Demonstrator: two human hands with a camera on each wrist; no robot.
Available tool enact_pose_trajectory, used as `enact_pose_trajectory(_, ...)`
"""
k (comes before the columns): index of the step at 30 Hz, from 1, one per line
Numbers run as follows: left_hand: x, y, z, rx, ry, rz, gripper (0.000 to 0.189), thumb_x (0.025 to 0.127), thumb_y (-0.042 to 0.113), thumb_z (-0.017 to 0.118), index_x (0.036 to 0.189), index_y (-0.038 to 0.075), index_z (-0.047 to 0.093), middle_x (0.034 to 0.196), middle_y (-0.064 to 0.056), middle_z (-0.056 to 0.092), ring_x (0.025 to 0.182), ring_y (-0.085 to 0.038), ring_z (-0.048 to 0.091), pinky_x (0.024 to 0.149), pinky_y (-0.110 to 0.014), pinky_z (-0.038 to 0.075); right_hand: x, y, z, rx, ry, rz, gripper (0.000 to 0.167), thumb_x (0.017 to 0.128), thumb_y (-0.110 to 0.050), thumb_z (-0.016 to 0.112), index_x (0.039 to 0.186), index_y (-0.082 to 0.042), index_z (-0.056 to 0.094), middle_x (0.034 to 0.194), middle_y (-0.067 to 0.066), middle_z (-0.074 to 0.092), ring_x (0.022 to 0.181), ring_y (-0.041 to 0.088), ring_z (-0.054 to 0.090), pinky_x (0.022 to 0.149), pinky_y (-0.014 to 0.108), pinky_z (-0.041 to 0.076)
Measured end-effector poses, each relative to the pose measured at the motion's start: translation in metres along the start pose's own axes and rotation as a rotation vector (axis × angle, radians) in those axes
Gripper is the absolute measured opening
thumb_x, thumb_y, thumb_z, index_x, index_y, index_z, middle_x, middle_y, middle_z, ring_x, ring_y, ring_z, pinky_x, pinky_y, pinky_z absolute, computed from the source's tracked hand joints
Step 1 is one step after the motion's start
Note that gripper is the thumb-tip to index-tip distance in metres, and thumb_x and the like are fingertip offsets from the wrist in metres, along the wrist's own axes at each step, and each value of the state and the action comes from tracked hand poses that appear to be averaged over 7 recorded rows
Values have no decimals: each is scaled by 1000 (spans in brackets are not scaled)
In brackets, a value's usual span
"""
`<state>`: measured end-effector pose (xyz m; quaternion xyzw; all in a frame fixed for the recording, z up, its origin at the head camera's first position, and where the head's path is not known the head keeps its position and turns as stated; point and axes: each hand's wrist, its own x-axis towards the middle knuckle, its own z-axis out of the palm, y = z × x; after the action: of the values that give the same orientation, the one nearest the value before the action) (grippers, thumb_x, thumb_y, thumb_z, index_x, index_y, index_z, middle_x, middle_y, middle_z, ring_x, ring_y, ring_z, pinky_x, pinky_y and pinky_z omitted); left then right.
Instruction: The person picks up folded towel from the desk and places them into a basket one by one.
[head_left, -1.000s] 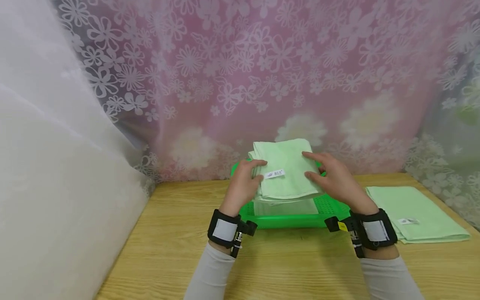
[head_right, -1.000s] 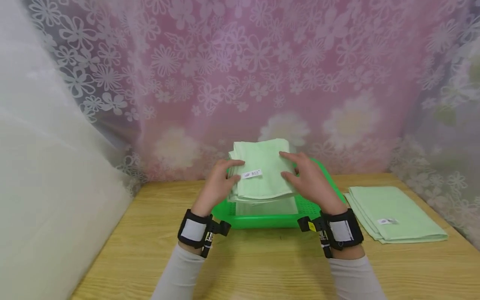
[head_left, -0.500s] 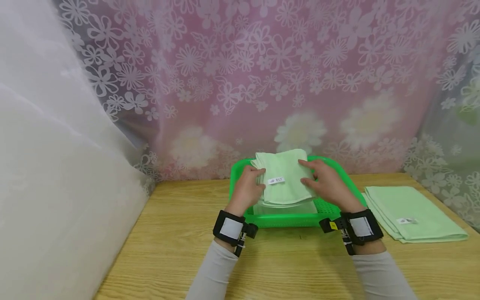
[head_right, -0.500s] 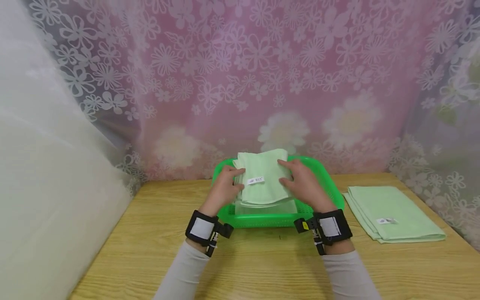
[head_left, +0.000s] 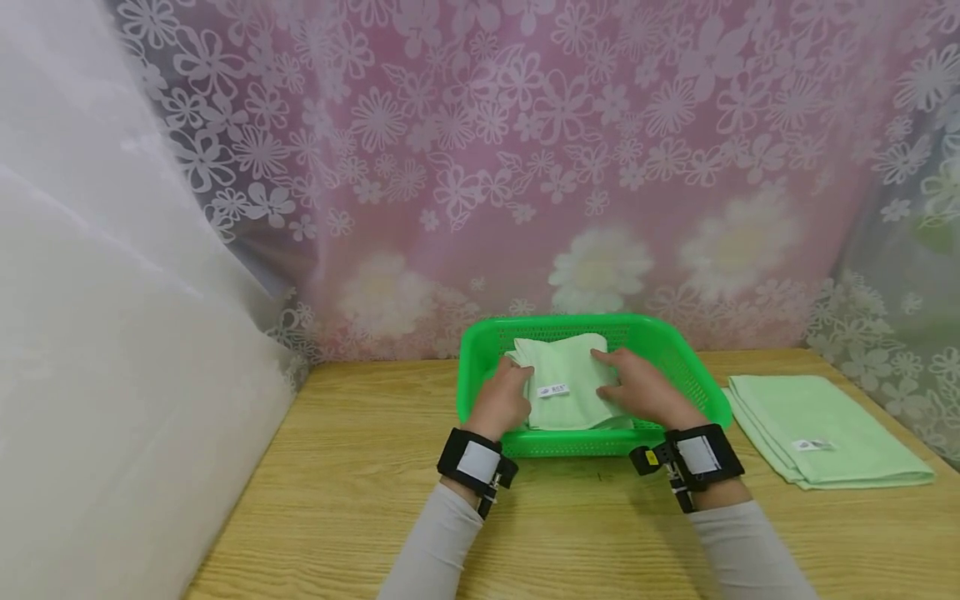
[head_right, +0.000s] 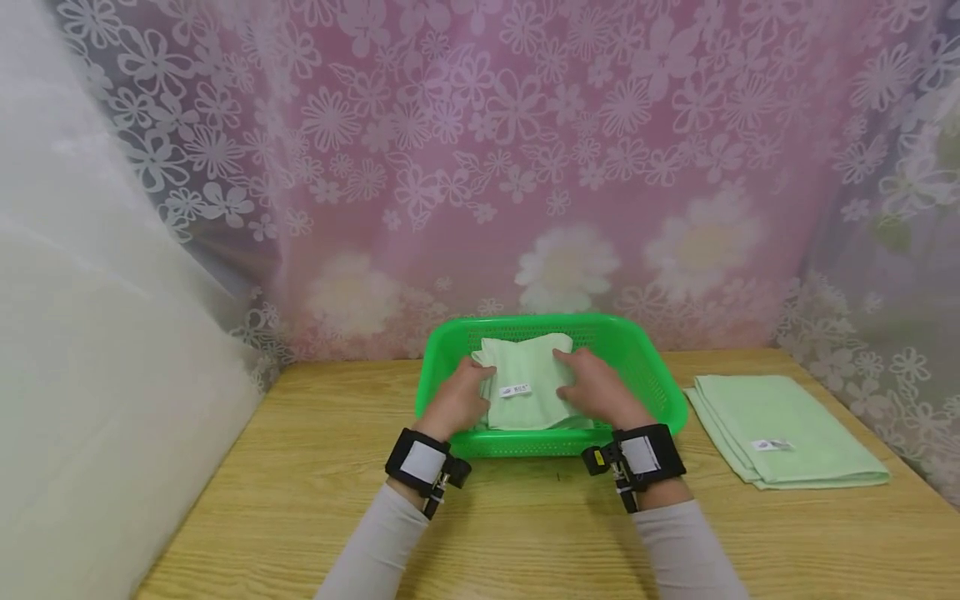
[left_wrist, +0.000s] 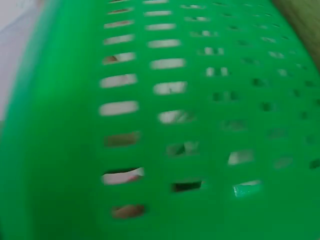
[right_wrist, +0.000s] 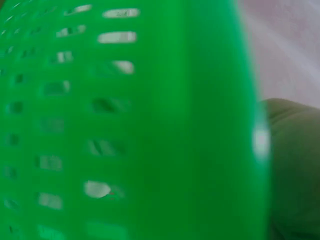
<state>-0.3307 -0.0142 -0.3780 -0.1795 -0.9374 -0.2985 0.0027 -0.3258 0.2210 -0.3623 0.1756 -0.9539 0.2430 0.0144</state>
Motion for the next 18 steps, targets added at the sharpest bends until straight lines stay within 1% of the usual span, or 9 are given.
enact_pose_trajectory(2, 0, 0, 3, 14, -2, -5, 56, 96, -13, 58, 149, 1, 57, 141, -23, 52, 62, -20, 46, 53, -25, 33, -1, -2, 1, -22, -2, 4, 66, 98, -5, 70, 156, 7, 43, 144, 41, 49, 114, 49, 62, 91, 55, 54)
enact_pose_trajectory(4, 1, -1, 4, 12, -1, -10, 56, 95, -13, 58, 150, 1, 57, 141, -23, 51, 63, -22, 48, 53, -25, 33, -2, -4, 2, -37, 6, 1, 65, 98, -5, 70, 155, 8, 43, 145, 41, 50, 129, 56, 55, 99, 62, 52)
enact_pose_trajectory(7, 1, -2, 4, 12, -1, -9, 56, 95, -13, 58, 150, 1, 56, 142, -24, 51, 65, -23, 50, 54, -26, 35, -2, -4, 2, -36, 10, -1, 65, 97, -4, 70, 155, 8, 43, 144, 41, 51, 129, 56, 54, 99, 63, 51)
enact_pose_trajectory(9, 0, -3, 3, 11, 0, -2, 56, 95, -14, 57, 149, 0, 57, 144, -26, 51, 69, -25, 52, 55, -26, 36, -2, -3, 1, -35, 7, -4, 65, 97, -4, 70, 155, 9, 43, 143, 41, 51, 125, 54, 57, 96, 60, 53)
enact_pose_trajectory(11, 0, -3, 3, 14, 5, 4, 56, 94, -15, 58, 148, -2, 57, 143, -27, 51, 75, -25, 54, 57, -27, 38, -2, 0, 0, -24, -7, 0, 65, 98, -4, 69, 155, 10, 42, 144, 43, 49, 106, 47, 62, 90, 54, 53)
enact_pose_trajectory(12, -1, -4, 2, 12, 9, 6, 55, 94, -15, 57, 147, -3, 58, 143, -28, 51, 77, -26, 54, 58, -27, 39, -2, 1, 0, -18, -15, 2, 64, 98, -4, 69, 155, 11, 42, 144, 43, 49, 97, 42, 62, 86, 50, 52)
enact_pose_trajectory(14, -1, -5, 3, 11, 19, 9, 51, 93, -16, 58, 142, -5, 61, 138, -29, 53, 78, -26, 53, 58, -28, 39, -2, 4, -2, -12, -31, 12, 64, 98, -4, 69, 154, 12, 42, 145, 44, 49, 83, 31, 56, 79, 43, 47)
enact_pose_trajectory(16, -1, -5, 2, 14, 28, 3, 45, 92, -16, 59, 136, -6, 65, 133, -29, 55, 78, -25, 50, 58, -28, 39, -3, 8, -4, -1, -48, 18, 64, 98, -4, 69, 153, 14, 42, 144, 44, 50, 75, 22, 47, 74, 39, 42)
enact_pose_trajectory(18, -2, -5, 2, 14, 38, -4, 39, 92, -16, 59, 129, -7, 68, 129, -29, 56, 75, -25, 49, 57, -28, 38, -4, 10, -5, 13, -60, 21, 64, 98, -4, 69, 153, 14, 42, 142, 43, 52, 75, 20, 46, 71, 36, 40)
